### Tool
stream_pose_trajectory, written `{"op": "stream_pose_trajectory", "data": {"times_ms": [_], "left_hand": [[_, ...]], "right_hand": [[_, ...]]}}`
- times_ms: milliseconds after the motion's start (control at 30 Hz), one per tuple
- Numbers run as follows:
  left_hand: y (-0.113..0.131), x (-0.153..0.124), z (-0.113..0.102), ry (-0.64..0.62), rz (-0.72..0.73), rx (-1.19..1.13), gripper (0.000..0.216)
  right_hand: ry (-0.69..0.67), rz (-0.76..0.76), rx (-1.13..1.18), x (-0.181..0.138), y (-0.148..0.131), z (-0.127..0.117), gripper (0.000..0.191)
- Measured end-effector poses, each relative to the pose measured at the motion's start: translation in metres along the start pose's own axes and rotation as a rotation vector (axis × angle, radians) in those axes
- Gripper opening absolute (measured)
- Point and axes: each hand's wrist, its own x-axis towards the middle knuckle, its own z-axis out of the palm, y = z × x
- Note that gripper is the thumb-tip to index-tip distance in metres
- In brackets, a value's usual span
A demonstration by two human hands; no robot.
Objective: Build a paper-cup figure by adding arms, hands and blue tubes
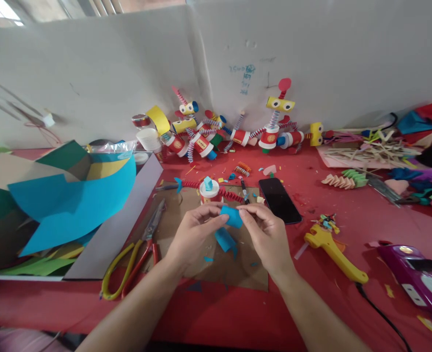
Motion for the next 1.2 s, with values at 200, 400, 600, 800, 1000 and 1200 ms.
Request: {"op": "stream_pose_trajectory", "data": {"times_ms": [200, 400, 600, 800, 1000, 1200], "left_hand": [[0.0, -0.001, 0.001, -0.037, -0.033, -0.019, 0.016], [0.0, 0.0, 0.001, -0.013, -0.001, 0.047, 0.016], [-0.002, -0.004, 0.002, 0.106, 0.351, 0.3, 0.007], [-0.004, -0.008, 0.002, 0.134, 0.593, 0.532, 0.002], [-0.005, -0.008, 0.003, 0.154, 0.675, 0.57, 0.004], [-0.006, -0.01, 0.004, 0.195, 0.706, 0.62, 0.021]], "right_hand": [[0.025, 0.074, 0.004, 0.0, 0.0, 0.0, 0.016], [0.026, 0.105, 0.021, 0.0, 0.003, 0.0, 0.017], [-0.01, 0.07, 0.015, 0.001, 0.007, 0.002, 0.014], [-0.029, 0.094, 0.095, 0.001, 0.011, 0.004, 0.014], [-0.045, 0.129, 0.134, -0.002, 0.015, 0.004, 0.017], [-0.088, 0.136, 0.156, -0.003, 0.016, 0.005, 0.019]]}}
